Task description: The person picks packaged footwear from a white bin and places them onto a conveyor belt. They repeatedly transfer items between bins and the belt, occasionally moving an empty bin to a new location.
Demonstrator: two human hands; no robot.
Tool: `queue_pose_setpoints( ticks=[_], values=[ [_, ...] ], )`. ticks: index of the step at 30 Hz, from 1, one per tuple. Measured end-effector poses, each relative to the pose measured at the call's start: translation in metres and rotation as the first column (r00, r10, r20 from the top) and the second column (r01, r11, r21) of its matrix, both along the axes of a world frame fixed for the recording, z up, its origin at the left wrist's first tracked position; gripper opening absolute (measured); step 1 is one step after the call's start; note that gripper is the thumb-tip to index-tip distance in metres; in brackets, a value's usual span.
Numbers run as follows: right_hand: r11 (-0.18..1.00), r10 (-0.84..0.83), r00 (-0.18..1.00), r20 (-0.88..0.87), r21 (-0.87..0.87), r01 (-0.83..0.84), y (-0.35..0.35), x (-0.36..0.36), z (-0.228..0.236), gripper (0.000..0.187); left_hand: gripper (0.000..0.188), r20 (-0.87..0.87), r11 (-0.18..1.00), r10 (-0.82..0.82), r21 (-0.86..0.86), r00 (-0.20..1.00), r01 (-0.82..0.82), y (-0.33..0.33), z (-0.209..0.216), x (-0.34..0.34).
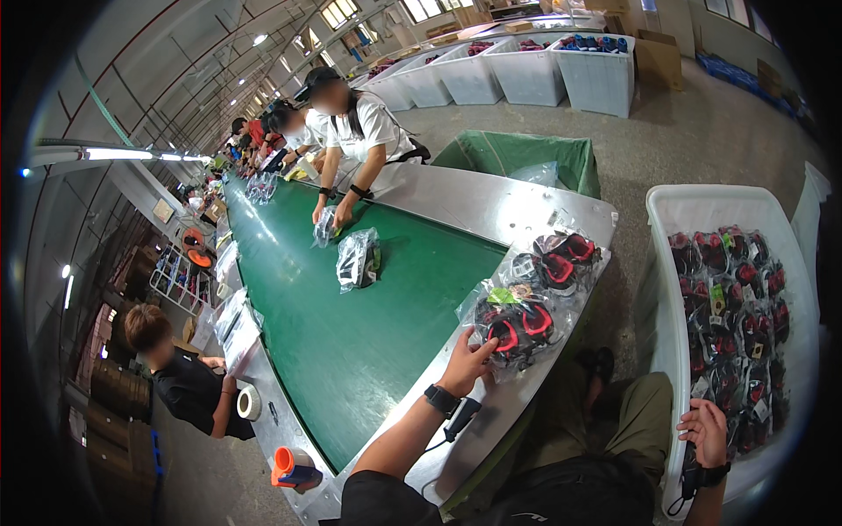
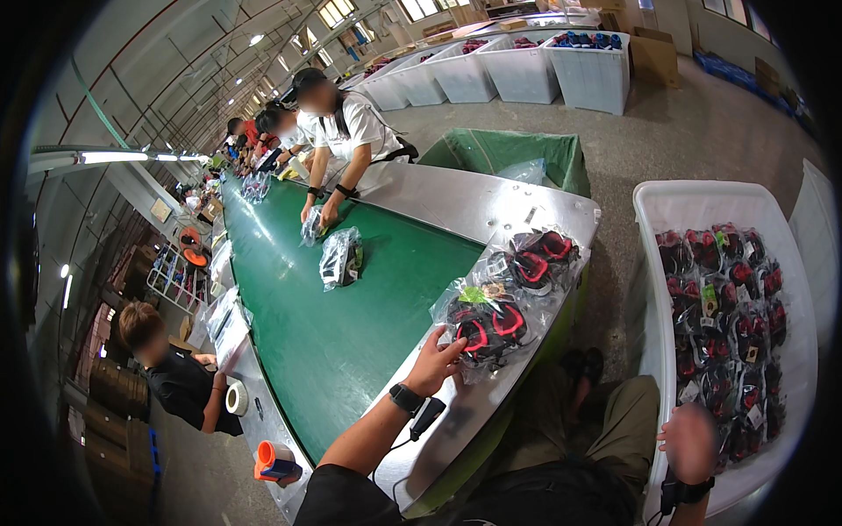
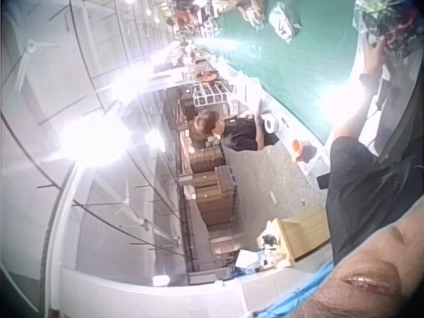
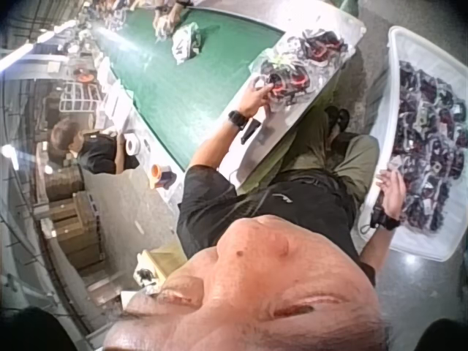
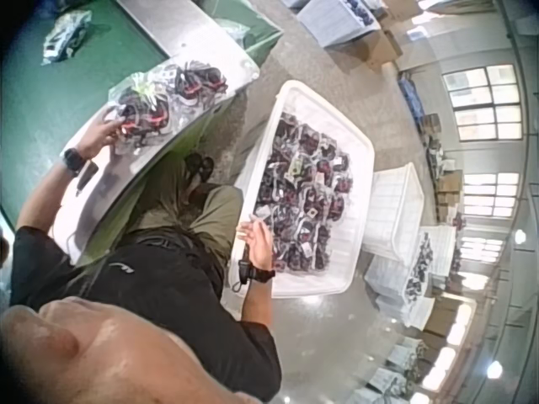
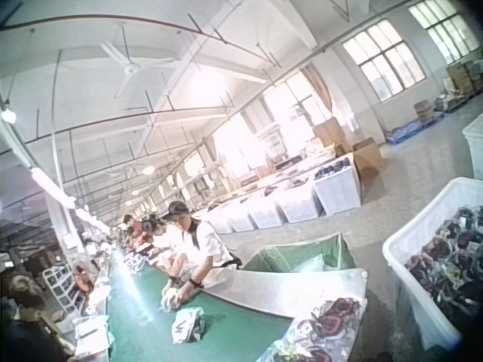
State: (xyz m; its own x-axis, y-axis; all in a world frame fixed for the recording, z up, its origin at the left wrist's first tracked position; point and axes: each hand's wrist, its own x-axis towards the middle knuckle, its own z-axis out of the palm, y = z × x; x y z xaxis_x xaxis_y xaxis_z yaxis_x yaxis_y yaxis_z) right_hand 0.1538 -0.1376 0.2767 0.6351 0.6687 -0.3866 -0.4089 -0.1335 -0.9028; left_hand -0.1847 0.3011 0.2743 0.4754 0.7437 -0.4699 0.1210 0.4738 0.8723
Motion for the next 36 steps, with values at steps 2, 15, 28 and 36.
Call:
queue_pose_setpoints(
  ticks=[2,15,28,36],
  values=[
    [1.0,0.009,1.0,0.002,-0.004,-0.009,0.001,-0.001,0.003,0.037,0.094,-0.011,1.0,-0.009,0.013,1.0,0.01,0.003,-0.005,-0.001],
    [0.986,-0.014,0.995,0.096,-0.164,0.03,-0.057,0.014,0.019,0.039,0.063,-0.215,0.768,0.048,0.632,0.975,0.102,-0.024,0.057,0.016],
    [0.381,-0.602,0.601,0.525,-0.473,0.794,-0.285,-0.019,-0.059,0.046,0.05,0.051,0.724,-0.688,0.115,0.724,0.68,-0.111,0.115,0.267],
    [0.438,-0.821,0.537,0.195,-0.387,0.811,-0.233,-0.037,-0.1,0.053,0.078,-0.367,0.841,-0.503,0.004,0.783,0.542,-0.037,-0.004,0.466]
  ],
)
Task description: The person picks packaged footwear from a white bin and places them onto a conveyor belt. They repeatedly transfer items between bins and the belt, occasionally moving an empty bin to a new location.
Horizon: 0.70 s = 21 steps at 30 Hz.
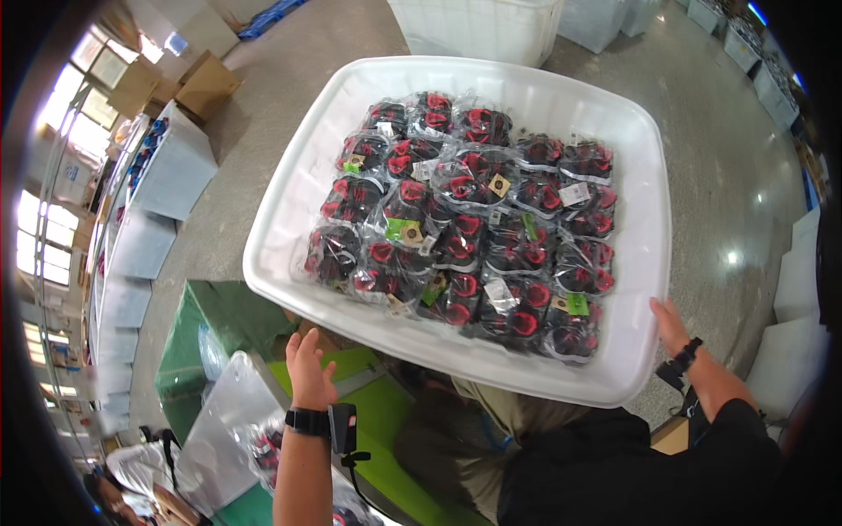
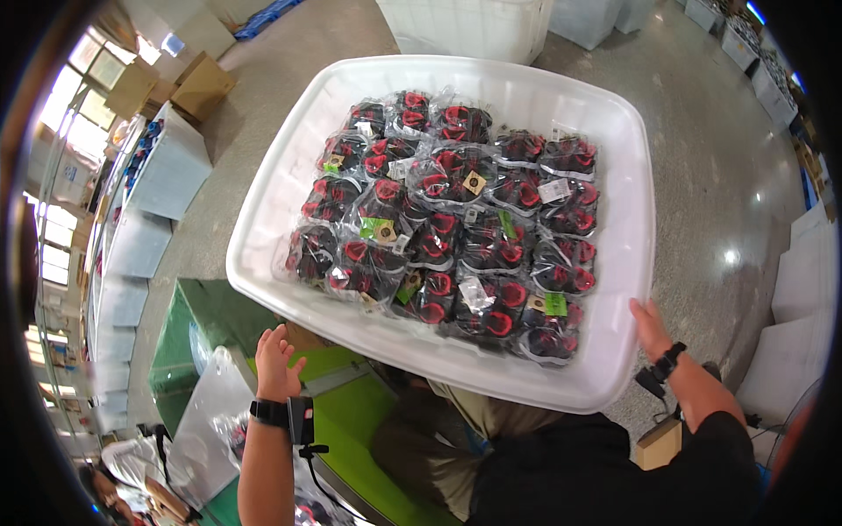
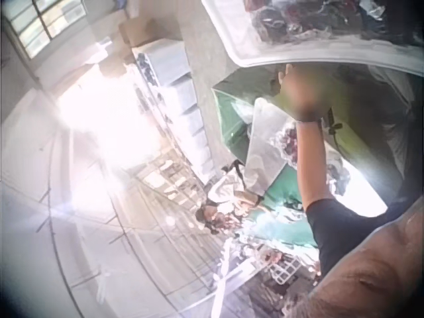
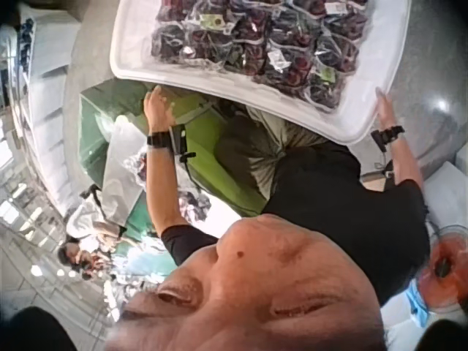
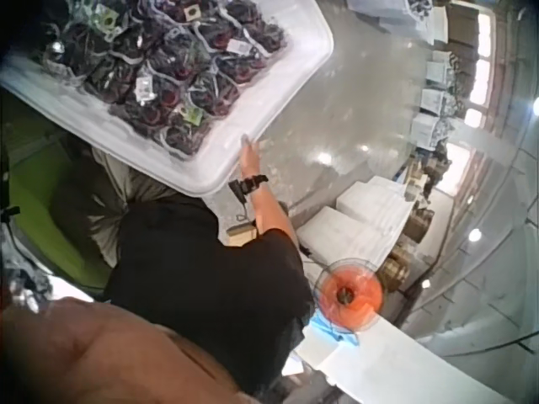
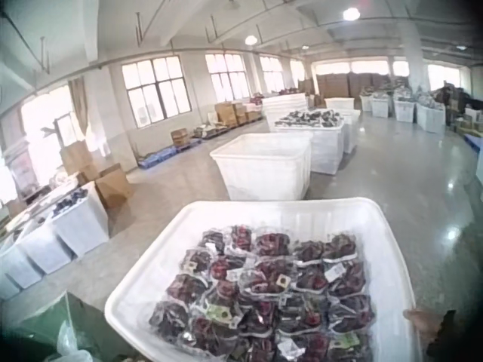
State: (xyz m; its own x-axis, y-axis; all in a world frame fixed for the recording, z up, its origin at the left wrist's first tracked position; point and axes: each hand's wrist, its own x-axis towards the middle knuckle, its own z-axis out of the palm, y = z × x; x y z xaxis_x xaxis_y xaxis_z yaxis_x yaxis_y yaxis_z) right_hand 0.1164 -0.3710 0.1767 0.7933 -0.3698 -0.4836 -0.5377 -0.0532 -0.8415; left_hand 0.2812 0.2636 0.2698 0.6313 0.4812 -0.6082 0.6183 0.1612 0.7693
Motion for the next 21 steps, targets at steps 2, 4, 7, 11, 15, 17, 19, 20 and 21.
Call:
queue_pose_setpoints(
  ticks=[2,4,7,11,15,17,19,20,21],
  values=[
    [0.999,-0.047,0.993,-0.105,-0.009,0.046,0.002,0.002,-0.001,0.05,0.081,-0.015,0.996,0.093,0.004,0.996,-0.092,0.03,-0.033,0.043],
    [0.983,-0.109,0.983,-0.151,-0.16,0.085,0.002,0.001,-0.004,0.05,0.078,-0.048,0.979,0.189,-0.066,0.981,-0.192,0.062,-0.062,0.086],
    [0.891,-0.063,0.982,-0.18,-0.453,-0.026,0.006,-0.002,-0.008,0.054,0.059,-0.103,0.818,0.254,-0.508,0.962,-0.27,0.108,-0.093,0.121],
    [0.85,-0.064,0.978,-0.198,-0.525,-0.051,0.02,0.001,0.002,0.058,0.054,-0.034,0.879,0.138,-0.457,0.99,-0.139,0.149,-0.151,0.115],
    [0.763,-0.155,0.931,-0.33,-0.639,-0.099,0.036,0.011,0.015,0.064,0.043,-0.262,0.988,0.09,-0.095,0.961,-0.118,0.196,-0.21,0.139],
    [0.732,-0.205,0.879,-0.43,-0.664,-0.154,0.039,0.014,0.015,0.071,0.038,-0.352,0.97,-0.126,-0.239,0.927,0.041,0.211,-0.219,0.147],
    [0.761,-0.239,0.822,-0.516,-0.626,-0.171,0.037,0.016,0.012,0.075,0.035,-0.417,0.994,-0.001,-0.097,0.909,-0.044,0.208,-0.223,0.139],
    [0.708,-0.252,0.83,-0.497,-0.679,-0.192,0.036,0.019,0.007,0.077,0.034,-0.384,0.994,-0.057,-0.111,0.921,0.015,0.205,-0.223,0.132],
    [0.686,-0.257,0.848,-0.464,-0.705,-0.178,0.036,0.019,0.008,0.078,0.033,-0.429,0.997,-0.066,-0.073,0.901,0.038,0.2,-0.219,0.123]
  ],
)
